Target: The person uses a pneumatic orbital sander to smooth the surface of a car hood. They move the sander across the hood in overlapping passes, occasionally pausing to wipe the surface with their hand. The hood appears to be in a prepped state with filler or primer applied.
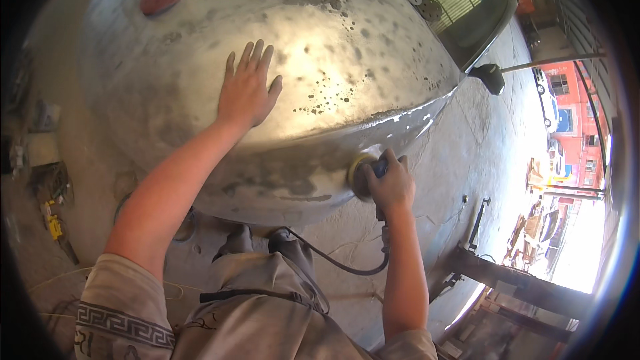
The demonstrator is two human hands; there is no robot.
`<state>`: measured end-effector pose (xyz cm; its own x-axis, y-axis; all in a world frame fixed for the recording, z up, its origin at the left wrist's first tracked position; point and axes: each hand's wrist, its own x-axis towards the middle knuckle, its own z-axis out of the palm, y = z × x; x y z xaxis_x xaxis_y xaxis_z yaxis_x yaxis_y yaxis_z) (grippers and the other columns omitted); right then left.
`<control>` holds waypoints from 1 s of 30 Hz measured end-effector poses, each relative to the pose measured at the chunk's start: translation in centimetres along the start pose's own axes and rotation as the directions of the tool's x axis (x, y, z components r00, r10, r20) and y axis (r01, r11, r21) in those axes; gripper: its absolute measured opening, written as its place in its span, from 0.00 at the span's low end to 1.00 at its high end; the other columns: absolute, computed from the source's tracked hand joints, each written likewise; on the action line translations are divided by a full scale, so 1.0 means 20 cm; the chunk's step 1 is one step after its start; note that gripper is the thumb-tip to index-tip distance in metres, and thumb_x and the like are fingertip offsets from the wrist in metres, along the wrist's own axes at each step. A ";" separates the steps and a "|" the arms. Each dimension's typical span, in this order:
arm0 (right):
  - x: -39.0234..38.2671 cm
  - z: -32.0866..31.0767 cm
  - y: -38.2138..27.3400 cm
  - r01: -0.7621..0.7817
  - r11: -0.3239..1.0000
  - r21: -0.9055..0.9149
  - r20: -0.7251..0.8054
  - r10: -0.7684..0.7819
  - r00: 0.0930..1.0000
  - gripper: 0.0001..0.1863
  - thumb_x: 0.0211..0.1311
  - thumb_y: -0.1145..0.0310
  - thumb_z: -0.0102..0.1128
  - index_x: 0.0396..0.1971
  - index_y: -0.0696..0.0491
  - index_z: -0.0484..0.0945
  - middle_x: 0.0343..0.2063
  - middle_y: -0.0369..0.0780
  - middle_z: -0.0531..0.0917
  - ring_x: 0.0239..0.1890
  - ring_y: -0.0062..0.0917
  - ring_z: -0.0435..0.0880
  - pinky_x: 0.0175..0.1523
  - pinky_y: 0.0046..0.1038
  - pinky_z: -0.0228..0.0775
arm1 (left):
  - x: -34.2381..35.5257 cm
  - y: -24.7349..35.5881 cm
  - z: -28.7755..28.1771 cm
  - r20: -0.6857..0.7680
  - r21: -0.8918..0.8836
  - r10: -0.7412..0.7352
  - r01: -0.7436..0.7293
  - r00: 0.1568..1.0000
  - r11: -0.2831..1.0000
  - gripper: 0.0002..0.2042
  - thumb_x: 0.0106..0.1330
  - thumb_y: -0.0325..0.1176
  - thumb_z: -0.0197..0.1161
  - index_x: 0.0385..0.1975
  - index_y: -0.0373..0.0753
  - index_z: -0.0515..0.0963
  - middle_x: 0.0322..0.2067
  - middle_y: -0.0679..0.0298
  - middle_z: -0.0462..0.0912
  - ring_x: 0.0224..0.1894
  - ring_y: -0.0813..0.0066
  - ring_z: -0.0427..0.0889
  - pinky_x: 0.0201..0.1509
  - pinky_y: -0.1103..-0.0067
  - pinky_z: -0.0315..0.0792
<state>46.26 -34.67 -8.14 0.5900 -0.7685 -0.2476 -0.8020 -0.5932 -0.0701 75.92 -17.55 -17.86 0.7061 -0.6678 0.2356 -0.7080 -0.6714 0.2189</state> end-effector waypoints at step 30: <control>-0.03 -0.01 -0.08 0.051 0.999 -0.016 0.011 -0.051 0.999 0.28 0.63 0.47 0.72 0.59 0.44 0.82 0.54 0.52 0.81 0.47 0.55 0.89 0.53 0.52 0.82 | 0.00 0.00 -0.01 0.001 0.009 0.004 -0.004 1.000 1.000 0.33 0.82 0.52 0.51 0.81 0.40 0.61 0.82 0.55 0.60 0.85 0.59 0.54 0.88 0.54 0.46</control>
<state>47.25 -33.36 -7.66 0.6290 -0.7347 -0.2539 -0.7693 -0.6353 -0.0676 75.88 -17.52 -17.69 0.7036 -0.6707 0.2350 -0.7104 -0.6718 0.2096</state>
